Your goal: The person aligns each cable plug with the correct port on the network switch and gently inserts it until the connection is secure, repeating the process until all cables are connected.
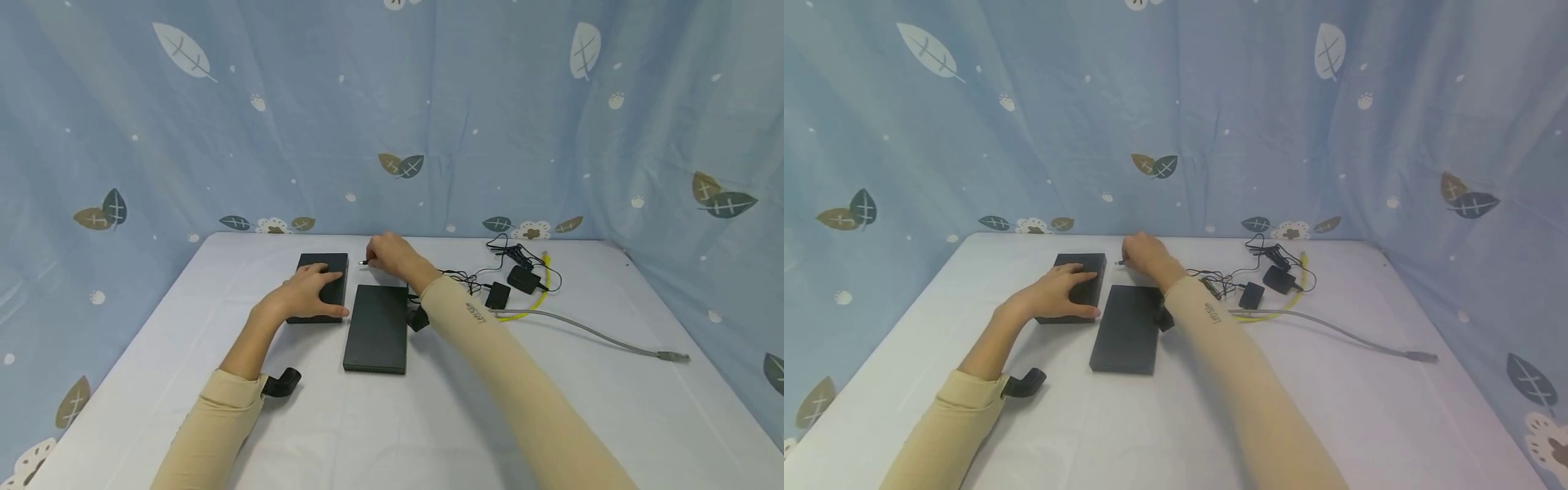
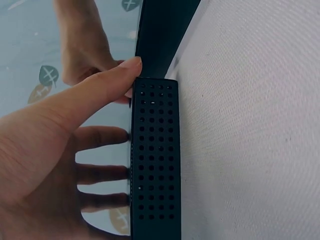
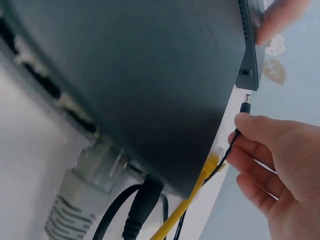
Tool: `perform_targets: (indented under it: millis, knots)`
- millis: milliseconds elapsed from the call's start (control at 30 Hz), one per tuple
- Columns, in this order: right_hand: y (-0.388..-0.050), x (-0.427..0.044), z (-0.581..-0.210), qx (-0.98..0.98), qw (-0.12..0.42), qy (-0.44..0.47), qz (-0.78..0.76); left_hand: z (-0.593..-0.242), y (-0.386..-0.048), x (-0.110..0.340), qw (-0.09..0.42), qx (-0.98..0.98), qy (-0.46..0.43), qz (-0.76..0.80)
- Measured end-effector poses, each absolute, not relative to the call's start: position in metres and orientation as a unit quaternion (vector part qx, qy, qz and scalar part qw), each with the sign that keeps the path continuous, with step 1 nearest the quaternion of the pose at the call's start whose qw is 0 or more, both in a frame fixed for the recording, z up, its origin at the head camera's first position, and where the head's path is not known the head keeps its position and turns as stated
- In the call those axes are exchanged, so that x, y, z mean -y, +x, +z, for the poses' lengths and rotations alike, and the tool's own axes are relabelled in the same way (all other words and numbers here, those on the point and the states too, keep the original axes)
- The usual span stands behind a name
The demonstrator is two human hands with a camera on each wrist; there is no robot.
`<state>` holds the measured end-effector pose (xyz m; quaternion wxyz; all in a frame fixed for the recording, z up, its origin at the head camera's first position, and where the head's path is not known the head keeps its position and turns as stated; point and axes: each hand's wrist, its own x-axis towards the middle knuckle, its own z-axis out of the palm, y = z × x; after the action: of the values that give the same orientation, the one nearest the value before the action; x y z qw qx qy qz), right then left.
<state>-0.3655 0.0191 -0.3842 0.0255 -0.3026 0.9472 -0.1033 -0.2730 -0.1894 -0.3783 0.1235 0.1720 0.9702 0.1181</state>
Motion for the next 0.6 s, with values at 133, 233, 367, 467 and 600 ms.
perform_targets:
  millis: [133, 233, 367, 467, 600]
  knots:
    - [-0.365, -0.013, -0.384, -0.948, 0.028, -0.302, -0.095, -0.378, -0.273, 0.189, 0.122, -0.970, 0.175, 0.118]
    - [-0.363, -0.011, -0.383, -0.950, 0.034, -0.298, -0.088, -0.378, -0.272, 0.188, 0.125, -0.970, 0.173, 0.118]
    - [-0.362, -0.008, -0.384, -0.950, 0.035, -0.299, -0.086, -0.377, -0.271, 0.188, 0.126, -0.971, 0.166, 0.120]
    - [-0.361, -0.007, -0.385, -0.950, 0.033, -0.298, -0.086, -0.377, -0.271, 0.188, 0.126, -0.970, 0.169, 0.123]
    - [-0.361, -0.005, -0.387, -0.951, 0.028, -0.297, -0.079, -0.378, -0.272, 0.188, 0.127, -0.967, 0.177, 0.131]
